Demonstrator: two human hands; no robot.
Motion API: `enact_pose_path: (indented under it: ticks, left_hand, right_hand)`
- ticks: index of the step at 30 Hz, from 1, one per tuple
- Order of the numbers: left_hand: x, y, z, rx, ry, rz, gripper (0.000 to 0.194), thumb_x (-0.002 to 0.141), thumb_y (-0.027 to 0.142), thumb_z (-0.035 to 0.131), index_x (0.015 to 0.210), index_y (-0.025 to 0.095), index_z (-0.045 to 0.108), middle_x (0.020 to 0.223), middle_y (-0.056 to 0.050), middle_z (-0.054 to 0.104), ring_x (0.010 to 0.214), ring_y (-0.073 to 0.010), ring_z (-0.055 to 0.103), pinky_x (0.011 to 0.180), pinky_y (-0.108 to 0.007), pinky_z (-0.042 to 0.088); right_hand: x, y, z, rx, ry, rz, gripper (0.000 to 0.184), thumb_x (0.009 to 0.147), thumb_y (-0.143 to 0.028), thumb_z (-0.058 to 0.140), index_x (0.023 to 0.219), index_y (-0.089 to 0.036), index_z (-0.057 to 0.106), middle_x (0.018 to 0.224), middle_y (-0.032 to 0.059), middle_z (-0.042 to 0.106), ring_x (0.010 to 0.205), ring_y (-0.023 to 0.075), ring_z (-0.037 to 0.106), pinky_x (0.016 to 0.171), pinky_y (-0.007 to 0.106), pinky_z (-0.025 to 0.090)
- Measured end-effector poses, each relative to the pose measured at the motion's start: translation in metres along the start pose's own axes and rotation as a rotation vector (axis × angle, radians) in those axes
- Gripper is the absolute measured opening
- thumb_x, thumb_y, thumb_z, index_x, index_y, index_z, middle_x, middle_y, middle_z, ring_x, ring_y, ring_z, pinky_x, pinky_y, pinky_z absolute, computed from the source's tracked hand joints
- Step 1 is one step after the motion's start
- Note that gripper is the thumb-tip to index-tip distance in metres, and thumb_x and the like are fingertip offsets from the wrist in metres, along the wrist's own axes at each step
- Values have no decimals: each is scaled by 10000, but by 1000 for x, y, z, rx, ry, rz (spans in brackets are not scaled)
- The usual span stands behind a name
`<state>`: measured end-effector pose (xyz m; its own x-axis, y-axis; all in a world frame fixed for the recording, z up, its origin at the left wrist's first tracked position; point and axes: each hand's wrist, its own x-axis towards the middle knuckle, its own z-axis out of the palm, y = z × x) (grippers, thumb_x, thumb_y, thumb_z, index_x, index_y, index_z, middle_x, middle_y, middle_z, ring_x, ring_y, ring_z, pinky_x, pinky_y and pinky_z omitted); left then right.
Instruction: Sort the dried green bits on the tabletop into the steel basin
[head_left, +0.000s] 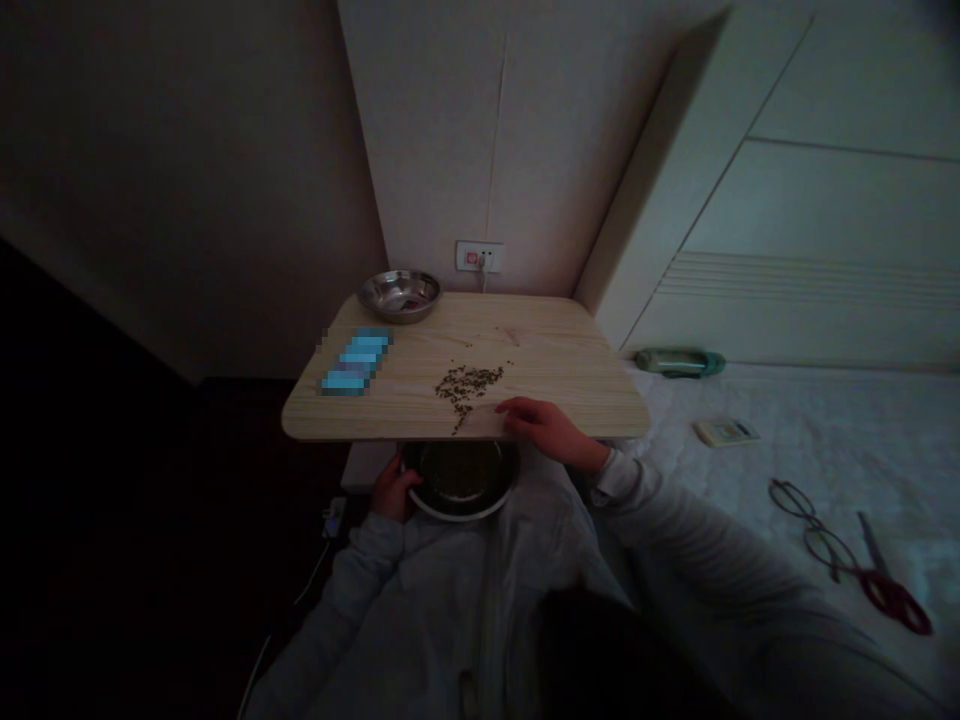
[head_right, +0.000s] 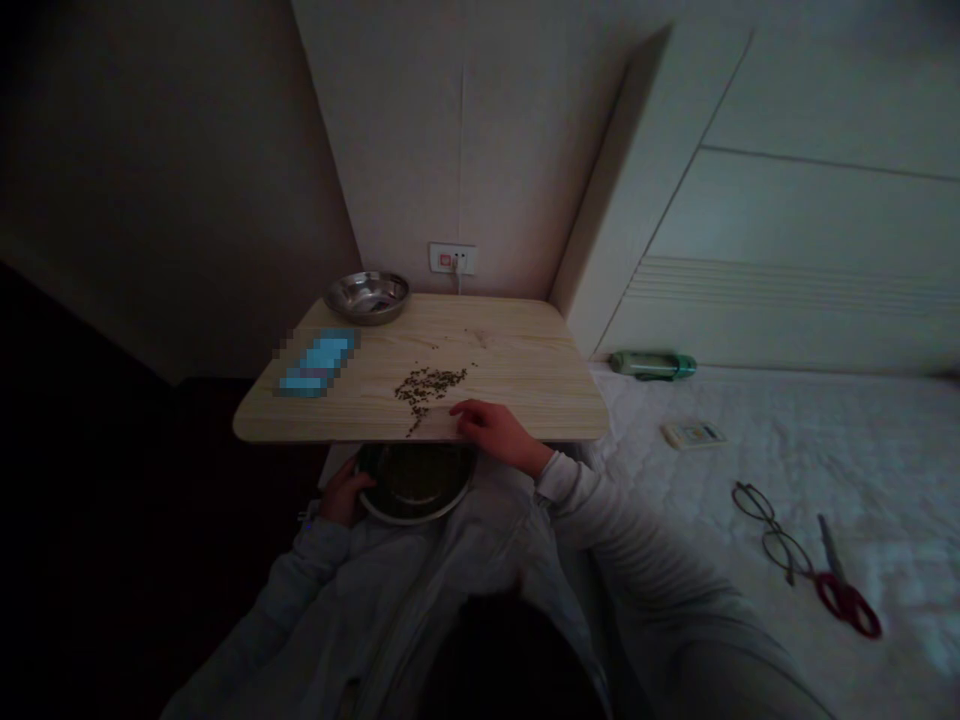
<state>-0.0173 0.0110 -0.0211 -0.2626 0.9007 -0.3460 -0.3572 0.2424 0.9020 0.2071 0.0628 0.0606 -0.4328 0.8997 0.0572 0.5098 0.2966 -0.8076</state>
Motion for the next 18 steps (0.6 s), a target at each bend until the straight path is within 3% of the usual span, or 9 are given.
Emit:
enact_pose_path:
  ticks: [7,14,18]
  left_hand:
    - [-6,7,3,-78,0,-107,508,364,97,532,865,152,593,613,27,599,591,-140,533,571,-246,400]
    - [-4,5,2,-77,19,-96,488,363,101,528,841,166,600,595,38,592,600,-142,535,581,-246,400]
    - [-6,8,3,-39,4,-62,476,369,111,527,835,167,608,601,35,596,625,-151,539,595,-247,403]
  right_hand:
    - [38,21,-25,58,285,132,286,671,-211,423,921,-133,538,686,9,563,585,85,477,573,213,371]
    - [60,41,-44,-6,375,157,284,649,-182,417,900,-146,545,669,11,578,554,80,487,571,214,391]
    - [67,55,-55,-59,456,242,297,654,-177,405,916,-143,542,680,23,587,531,76,480,548,209,386]
